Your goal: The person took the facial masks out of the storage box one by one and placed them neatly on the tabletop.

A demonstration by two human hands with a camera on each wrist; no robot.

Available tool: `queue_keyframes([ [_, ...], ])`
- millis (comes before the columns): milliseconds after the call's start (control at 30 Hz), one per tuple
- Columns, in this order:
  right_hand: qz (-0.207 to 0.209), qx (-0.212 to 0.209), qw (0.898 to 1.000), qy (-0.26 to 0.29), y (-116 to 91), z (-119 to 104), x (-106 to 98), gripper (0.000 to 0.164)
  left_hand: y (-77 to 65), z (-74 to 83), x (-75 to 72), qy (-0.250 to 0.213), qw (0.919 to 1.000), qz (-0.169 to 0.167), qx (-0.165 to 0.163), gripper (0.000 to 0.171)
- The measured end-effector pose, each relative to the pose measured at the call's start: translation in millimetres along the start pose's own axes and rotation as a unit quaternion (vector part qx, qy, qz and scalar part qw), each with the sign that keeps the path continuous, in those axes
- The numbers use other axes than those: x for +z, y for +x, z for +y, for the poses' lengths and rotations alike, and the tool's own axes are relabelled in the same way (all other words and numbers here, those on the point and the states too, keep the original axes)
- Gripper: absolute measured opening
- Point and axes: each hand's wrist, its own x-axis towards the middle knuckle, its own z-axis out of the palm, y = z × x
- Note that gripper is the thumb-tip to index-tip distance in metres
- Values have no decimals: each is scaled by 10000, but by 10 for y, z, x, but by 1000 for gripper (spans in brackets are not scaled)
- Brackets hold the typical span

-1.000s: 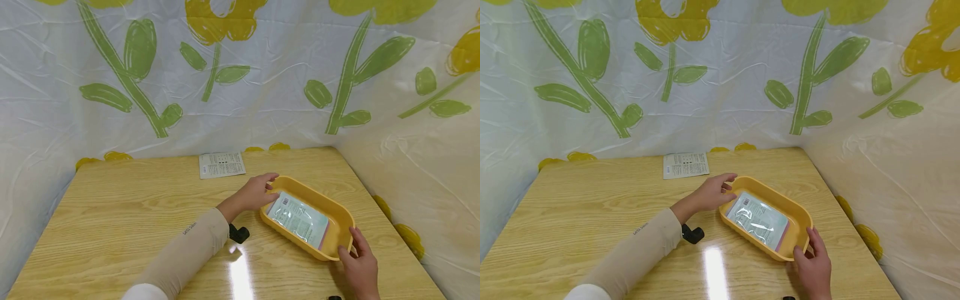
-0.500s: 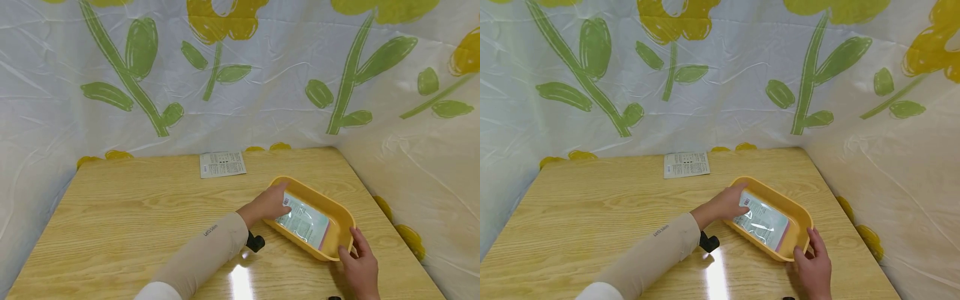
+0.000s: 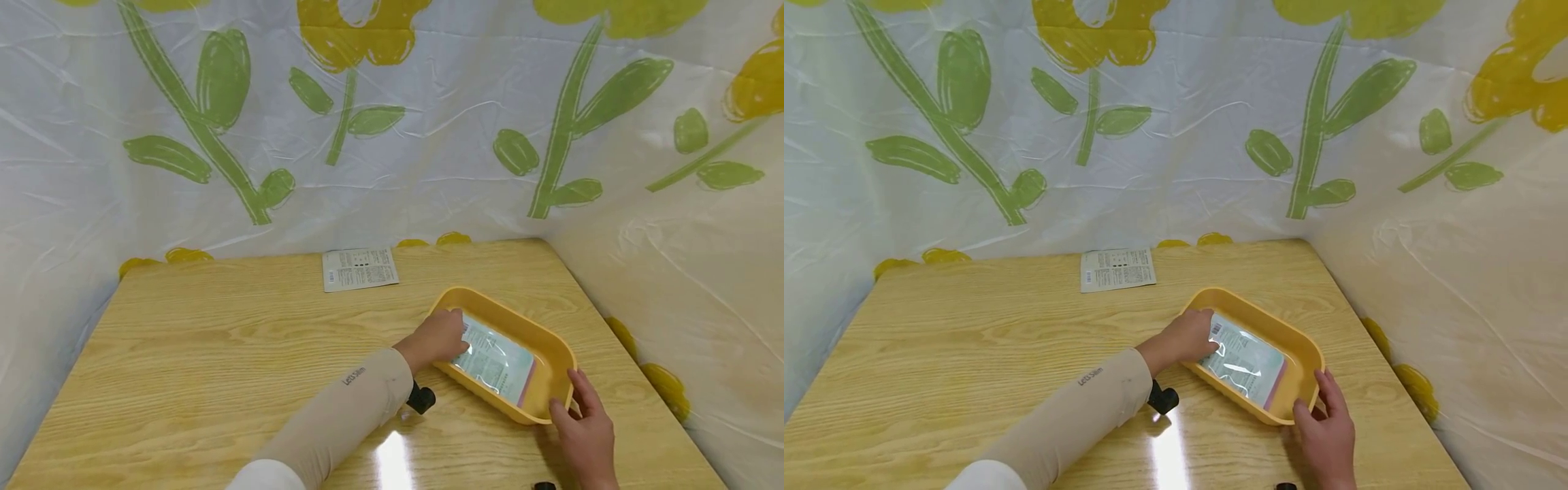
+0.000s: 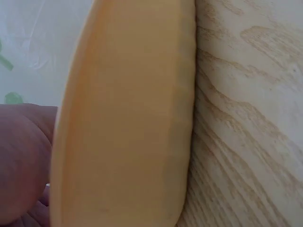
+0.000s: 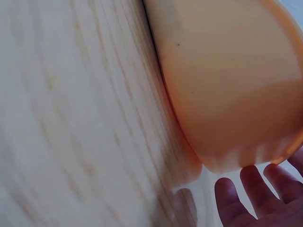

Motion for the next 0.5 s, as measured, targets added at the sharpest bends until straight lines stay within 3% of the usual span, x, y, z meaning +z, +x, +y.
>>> queue_keyframes([
  [233,1,-17,10000,3,-2,6,6,59,-25,-19,51,88,9989,385,238,32],
  [500,10,-74,10000,1,-1,3,6,58,-62,-9,70,-61,9974,694,194,51],
])
